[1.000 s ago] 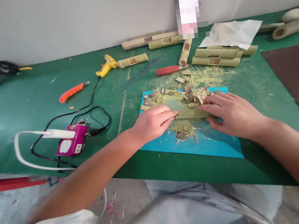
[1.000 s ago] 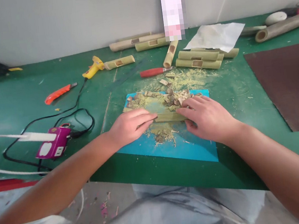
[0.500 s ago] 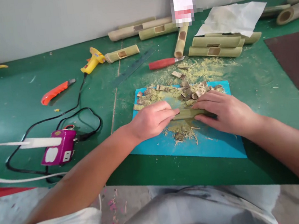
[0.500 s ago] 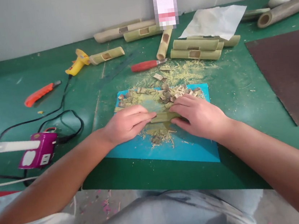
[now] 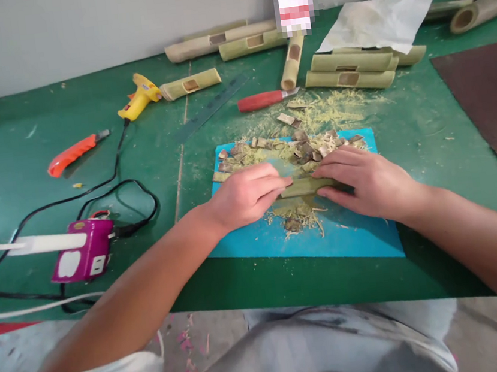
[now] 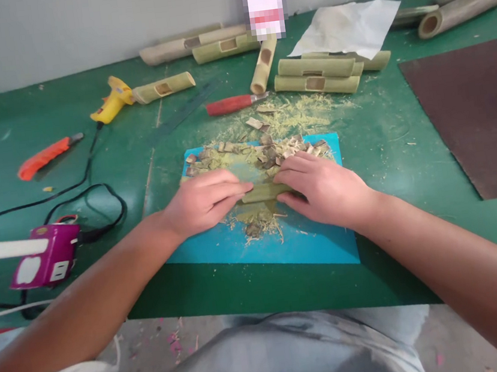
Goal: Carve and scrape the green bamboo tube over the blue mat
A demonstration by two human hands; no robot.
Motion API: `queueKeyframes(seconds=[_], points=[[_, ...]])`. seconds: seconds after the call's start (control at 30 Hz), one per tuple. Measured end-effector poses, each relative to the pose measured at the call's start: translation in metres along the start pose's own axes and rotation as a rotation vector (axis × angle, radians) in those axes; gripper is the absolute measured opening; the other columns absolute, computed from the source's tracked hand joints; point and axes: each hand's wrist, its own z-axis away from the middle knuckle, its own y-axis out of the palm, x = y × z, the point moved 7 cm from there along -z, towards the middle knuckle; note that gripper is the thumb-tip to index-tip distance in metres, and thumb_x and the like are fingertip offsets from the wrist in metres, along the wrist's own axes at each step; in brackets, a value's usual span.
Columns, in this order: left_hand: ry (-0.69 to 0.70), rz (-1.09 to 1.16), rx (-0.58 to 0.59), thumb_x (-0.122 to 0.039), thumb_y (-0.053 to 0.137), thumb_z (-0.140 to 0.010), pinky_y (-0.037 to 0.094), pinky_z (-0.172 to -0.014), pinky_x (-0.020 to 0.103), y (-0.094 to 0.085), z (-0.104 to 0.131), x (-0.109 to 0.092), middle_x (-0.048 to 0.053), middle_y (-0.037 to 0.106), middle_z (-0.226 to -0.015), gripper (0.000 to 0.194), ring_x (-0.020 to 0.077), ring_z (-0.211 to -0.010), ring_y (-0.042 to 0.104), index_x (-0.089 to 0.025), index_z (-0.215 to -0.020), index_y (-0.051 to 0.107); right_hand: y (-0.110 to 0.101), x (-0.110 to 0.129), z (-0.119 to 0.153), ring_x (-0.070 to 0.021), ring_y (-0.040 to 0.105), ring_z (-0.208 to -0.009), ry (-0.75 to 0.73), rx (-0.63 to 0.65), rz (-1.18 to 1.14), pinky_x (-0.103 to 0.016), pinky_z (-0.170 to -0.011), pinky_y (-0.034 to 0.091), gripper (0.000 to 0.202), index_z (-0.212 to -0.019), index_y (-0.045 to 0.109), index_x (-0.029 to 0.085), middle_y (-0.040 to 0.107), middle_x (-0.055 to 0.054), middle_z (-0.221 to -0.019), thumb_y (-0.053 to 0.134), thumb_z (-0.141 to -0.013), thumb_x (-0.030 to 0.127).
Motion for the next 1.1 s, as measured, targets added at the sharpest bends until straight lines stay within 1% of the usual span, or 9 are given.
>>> queueKeyframes(seconds=[0.1, 0.2, 0.3, 0.5, 0.6, 0.7, 0.8, 0.97, 1.1], points=[[0.003, 0.021, 0.036, -0.023, 0.048, -0.099, 0.053, -0.073, 0.026, 0.0, -0.001, 0.001, 0.008, 0.067, -0.09, 0.023, 0.0143, -0.08, 0.064, -0.017, -0.108, 0.068, 0.0, -0.001, 0.001, -0.0233, 0.061, -0.097, 0.012, -0.013, 0.002, -0.04, -0.082, 0.05, 0.024, -0.109, 0.066, 0.018, 0.067, -0.011, -0.104, 0.053, -0.092, 0.029], [0.0, 0.009, 0.023, -0.023, 0.049, -0.099, 0.053, -0.073, 0.026, -0.002, -0.001, 0.001, 0.007, 0.067, -0.089, 0.023, 0.0137, -0.079, 0.064, -0.018, -0.108, 0.068, 0.001, -0.001, 0.001, -0.0236, 0.06, -0.098, 0.005, 0.009, -0.005, -0.04, -0.082, 0.05, 0.025, -0.109, 0.065, 0.017, 0.067, -0.011, -0.105, 0.052, -0.092, 0.029], [0.018, 0.022, 0.013, -0.022, 0.049, -0.098, 0.053, -0.071, 0.026, -0.002, -0.002, 0.0, 0.007, 0.066, -0.087, 0.022, 0.0141, -0.078, 0.064, -0.016, -0.105, 0.069, 0.0, -0.001, 0.001, -0.0234, 0.06, -0.097, -0.006, 0.003, 0.005, -0.04, -0.082, 0.05, 0.025, -0.109, 0.065, 0.016, 0.066, -0.012, -0.105, 0.052, -0.092, 0.03], [0.014, 0.025, 0.025, -0.02, 0.048, -0.098, 0.051, -0.071, 0.026, -0.001, 0.0, -0.003, 0.006, 0.066, -0.086, 0.022, 0.014, -0.076, 0.062, -0.016, -0.107, 0.068, -0.001, 0.001, 0.0, -0.023, 0.061, -0.095, -0.026, 0.0, -0.018, -0.039, -0.081, 0.051, 0.024, -0.107, 0.065, 0.016, 0.067, -0.011, -0.102, 0.053, -0.092, 0.028], [0.037, 0.021, 0.018, -0.02, 0.049, -0.098, 0.051, -0.071, 0.026, -0.002, 0.0, -0.005, 0.007, 0.065, -0.085, 0.021, 0.0148, -0.078, 0.062, -0.015, -0.103, 0.069, -0.002, 0.001, 0.0, -0.0231, 0.06, -0.096, -0.019, -0.001, -0.015, -0.04, -0.081, 0.051, 0.024, -0.108, 0.065, 0.016, 0.067, -0.011, -0.103, 0.053, -0.092, 0.029], [0.035, 0.029, 0.041, -0.021, 0.047, -0.098, 0.051, -0.072, 0.026, -0.001, 0.001, -0.004, 0.007, 0.065, -0.086, 0.023, 0.0149, -0.079, 0.063, -0.016, -0.105, 0.068, -0.002, 0.001, 0.0, -0.0225, 0.06, -0.096, -0.007, 0.0, -0.02, -0.038, -0.081, 0.051, 0.024, -0.108, 0.065, 0.017, 0.066, -0.011, -0.103, 0.053, -0.092, 0.03], [0.022, 0.01, 0.029, -0.02, 0.047, -0.098, 0.051, -0.071, 0.026, -0.001, 0.003, -0.003, 0.007, 0.065, -0.087, 0.022, 0.0145, -0.078, 0.062, -0.016, -0.108, 0.067, 0.0, 0.001, 0.0, -0.0223, 0.061, -0.096, -0.015, 0.013, -0.02, -0.038, -0.082, 0.05, 0.023, -0.107, 0.065, 0.017, 0.067, -0.01, -0.102, 0.052, -0.092, 0.03], [0.086, -0.019, 0.03, -0.019, 0.048, -0.098, 0.05, -0.07, 0.027, 0.001, 0.001, -0.009, 0.007, 0.064, -0.085, 0.021, 0.0145, -0.077, 0.061, -0.013, -0.104, 0.067, -0.002, 0.001, 0.0, -0.0227, 0.061, -0.094, -0.027, -0.013, -0.009, -0.038, -0.082, 0.051, 0.024, -0.107, 0.066, 0.015, 0.067, -0.011, -0.101, 0.054, -0.091, 0.029], [0.072, -0.076, 0.036, -0.018, 0.046, -0.098, 0.049, -0.069, 0.027, 0.001, 0.003, -0.009, 0.006, 0.064, -0.084, 0.022, 0.0147, -0.076, 0.06, -0.014, -0.108, 0.066, -0.003, 0.003, 0.0, -0.0227, 0.061, -0.093, -0.038, -0.007, -0.028, -0.038, -0.081, 0.051, 0.023, -0.106, 0.066, 0.015, 0.067, -0.011, -0.101, 0.055, -0.09, 0.027]])
